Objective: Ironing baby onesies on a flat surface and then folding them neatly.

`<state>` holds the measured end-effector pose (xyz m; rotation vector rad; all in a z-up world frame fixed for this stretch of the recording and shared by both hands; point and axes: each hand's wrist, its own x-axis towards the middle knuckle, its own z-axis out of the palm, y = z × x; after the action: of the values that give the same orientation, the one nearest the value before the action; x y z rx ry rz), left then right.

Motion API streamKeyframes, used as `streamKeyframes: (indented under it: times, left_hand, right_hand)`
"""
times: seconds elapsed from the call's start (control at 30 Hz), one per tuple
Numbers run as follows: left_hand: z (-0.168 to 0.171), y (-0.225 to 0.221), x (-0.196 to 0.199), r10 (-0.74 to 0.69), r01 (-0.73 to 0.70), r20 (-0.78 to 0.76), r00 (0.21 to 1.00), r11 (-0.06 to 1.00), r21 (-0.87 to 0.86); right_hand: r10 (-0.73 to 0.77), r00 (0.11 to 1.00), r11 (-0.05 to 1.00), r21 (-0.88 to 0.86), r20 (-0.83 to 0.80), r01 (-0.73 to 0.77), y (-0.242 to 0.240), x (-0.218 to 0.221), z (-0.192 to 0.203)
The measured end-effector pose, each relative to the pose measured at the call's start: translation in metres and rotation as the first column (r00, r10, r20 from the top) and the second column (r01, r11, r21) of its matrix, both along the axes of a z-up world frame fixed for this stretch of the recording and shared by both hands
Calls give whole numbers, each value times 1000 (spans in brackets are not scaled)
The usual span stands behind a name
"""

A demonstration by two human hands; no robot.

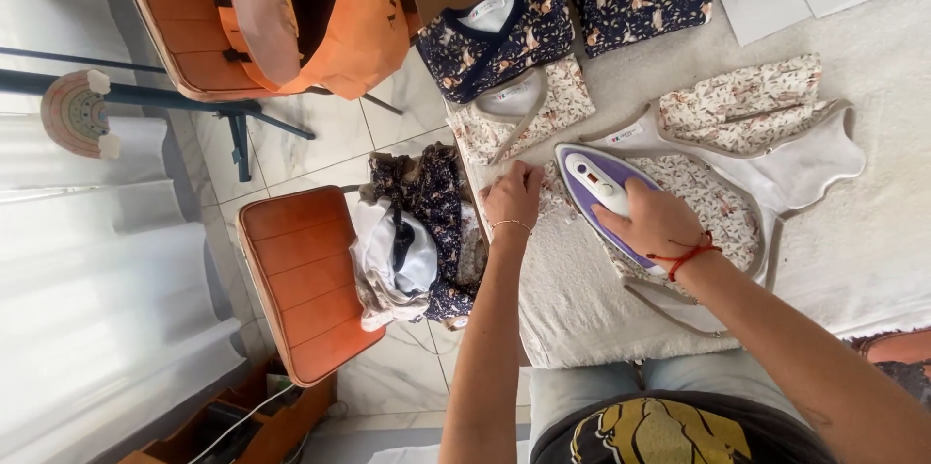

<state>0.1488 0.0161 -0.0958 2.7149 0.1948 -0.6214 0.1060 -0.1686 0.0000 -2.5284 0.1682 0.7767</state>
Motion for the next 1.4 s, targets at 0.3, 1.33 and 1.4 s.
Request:
streamKeyframes:
  times: [0.3, 1.33, 1.4]
  left_hand:
    - [28, -13, 4, 106, -105, -8, 994, 993, 58]
    - [-1, -9, -12, 113, -116, 46, 993, 989, 86]
    - [-2, -11, -18, 128, -131, 42, 991, 989, 74]
  right_hand:
    - [105, 935, 988, -68, -338, -135, -50, -54, 10]
    - [128, 985, 991, -28, -117, -132, -78, -51, 26]
    - [93, 993, 996, 13, -75, -93, -73, -60, 26]
